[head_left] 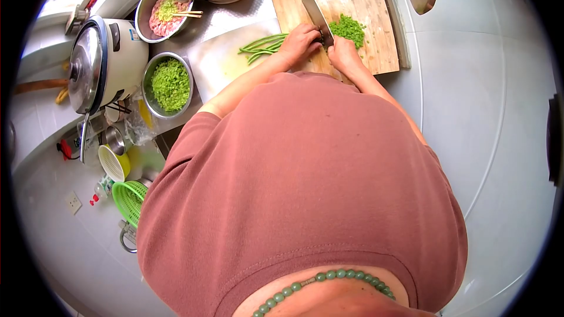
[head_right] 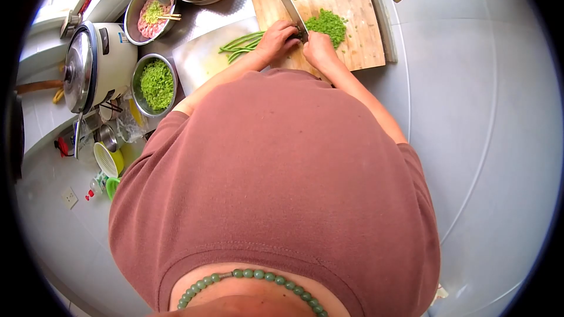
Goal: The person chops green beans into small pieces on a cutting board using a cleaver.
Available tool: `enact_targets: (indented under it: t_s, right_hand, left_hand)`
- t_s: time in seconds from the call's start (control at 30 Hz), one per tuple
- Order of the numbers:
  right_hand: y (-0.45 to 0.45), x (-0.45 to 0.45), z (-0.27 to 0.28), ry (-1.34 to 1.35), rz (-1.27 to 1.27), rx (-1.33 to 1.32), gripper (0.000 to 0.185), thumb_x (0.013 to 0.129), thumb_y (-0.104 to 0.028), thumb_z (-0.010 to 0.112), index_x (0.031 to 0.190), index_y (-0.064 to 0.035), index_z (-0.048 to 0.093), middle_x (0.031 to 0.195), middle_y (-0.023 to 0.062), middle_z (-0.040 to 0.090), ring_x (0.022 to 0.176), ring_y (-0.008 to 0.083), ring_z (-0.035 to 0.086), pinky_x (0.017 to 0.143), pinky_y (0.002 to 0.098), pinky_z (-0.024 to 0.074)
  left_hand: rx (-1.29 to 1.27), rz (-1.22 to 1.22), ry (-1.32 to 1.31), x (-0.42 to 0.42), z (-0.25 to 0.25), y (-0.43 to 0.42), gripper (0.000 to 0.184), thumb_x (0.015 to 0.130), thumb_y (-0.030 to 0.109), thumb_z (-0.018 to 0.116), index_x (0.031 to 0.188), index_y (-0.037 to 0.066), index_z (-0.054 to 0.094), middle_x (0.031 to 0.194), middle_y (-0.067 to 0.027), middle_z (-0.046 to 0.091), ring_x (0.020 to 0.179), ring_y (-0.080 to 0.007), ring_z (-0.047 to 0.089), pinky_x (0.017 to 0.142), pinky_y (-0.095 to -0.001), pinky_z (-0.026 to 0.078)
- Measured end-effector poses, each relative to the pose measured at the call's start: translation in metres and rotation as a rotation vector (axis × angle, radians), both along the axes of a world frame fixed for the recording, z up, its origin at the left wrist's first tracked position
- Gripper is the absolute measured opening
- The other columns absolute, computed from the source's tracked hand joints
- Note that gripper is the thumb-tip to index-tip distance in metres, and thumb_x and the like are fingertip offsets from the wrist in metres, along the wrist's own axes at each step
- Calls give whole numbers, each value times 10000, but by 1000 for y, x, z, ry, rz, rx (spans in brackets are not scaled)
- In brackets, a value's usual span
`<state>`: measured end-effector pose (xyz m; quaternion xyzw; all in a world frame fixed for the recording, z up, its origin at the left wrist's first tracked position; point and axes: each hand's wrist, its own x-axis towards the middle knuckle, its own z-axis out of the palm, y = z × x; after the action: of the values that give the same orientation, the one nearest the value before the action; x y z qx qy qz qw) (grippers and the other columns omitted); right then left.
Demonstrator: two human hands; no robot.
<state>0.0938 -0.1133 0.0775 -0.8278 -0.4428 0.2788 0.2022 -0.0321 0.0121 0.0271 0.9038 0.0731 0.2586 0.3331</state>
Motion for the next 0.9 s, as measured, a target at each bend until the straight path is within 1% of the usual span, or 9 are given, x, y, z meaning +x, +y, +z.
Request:
enact_targets:
  t_s: [0.1,0.27,0.37,0.53,0.67,0.9]
  right_hand:
    - [-1,-1,-3,6,-5,-10,143,800,-73,551,867,32,620,849,262,648,849,414,633,783,468,514]
    - [0,1,-4,-5,-1,6,155,802,-77,542,883,29,621,856,265,648,854,420,629,789,469,512]
    - [-3,5,-5,80,-37,-20,171,800,-77,530,895,35,619,869,275,646,858,424,629,791,474,510]
    - [-18,3,13,141,-47,-11,179,799,-77,517,881,47,617,877,284,642,860,431,629,789,486,506]
    - [-28,-1,27,115,-37,-26,184,806,-86,515,880,49,616,877,285,641,863,433,628,790,487,504]
    - [-26,-1,17,120,-52,-59,170,801,-81,529,859,50,620,859,285,639,861,428,630,784,479,507]
  left_hand:
    - [-4,26,-22,-3,7,-6,220,716,64,702,911,48,603,1035,-116,606,948,-324,567,827,-409,489]
    - [-9,38,0,-1,-2,-6,209,710,52,700,898,49,609,1015,-114,612,956,-322,571,832,-397,494]
    - [-15,40,-18,1,-8,-5,202,716,42,689,907,49,621,995,-113,612,944,-321,575,826,-396,491]
    - [-34,58,-20,2,-6,-6,189,716,38,684,896,50,630,990,-112,615,933,-323,582,821,-397,493]
    - [-16,72,-7,2,-5,-7,185,714,39,684,891,50,631,997,-113,616,938,-324,582,824,-395,495]
    - [-39,74,-10,2,-5,-8,185,711,38,684,887,46,628,992,-116,614,933,-326,582,820,-395,493]
